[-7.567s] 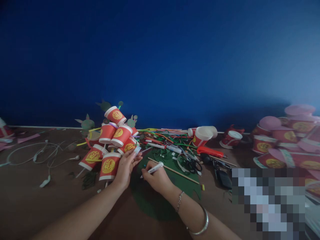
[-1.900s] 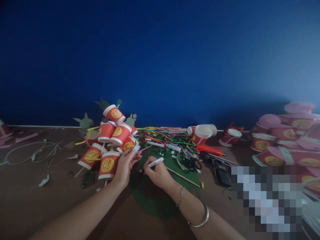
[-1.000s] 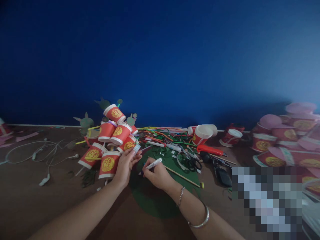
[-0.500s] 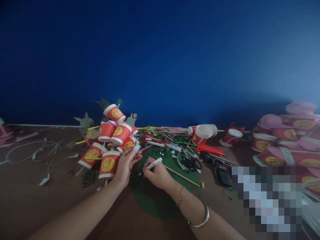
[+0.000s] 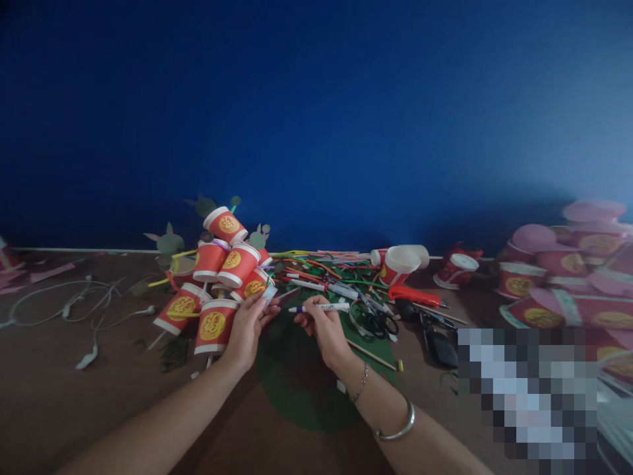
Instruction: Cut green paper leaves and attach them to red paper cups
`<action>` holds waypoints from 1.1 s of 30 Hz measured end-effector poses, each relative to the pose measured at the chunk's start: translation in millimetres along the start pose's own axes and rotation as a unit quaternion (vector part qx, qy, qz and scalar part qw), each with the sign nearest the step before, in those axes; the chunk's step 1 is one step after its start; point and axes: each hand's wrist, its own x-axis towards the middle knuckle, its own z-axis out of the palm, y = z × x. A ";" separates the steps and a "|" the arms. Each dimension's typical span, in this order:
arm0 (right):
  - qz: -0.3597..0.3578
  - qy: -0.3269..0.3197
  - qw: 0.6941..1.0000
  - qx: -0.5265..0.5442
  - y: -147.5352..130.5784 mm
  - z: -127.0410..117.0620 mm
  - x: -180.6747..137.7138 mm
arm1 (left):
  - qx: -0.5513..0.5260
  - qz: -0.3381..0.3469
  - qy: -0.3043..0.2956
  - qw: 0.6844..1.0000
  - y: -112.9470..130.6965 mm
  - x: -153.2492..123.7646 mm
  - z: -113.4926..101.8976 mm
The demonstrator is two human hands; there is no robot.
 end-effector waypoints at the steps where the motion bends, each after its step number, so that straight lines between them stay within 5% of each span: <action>1: 0.003 0.002 1.000 0.016 0.3 -1.0 1.0 | -0.001 0.000 -0.001 1.000 -0.1 0.0 -0.1; 33: -0.019 0.033 0.999 -0.015 -2.0 -1.7 1.9 | -0.005 -0.004 0.003 1.000 1.0 -0.5 1.2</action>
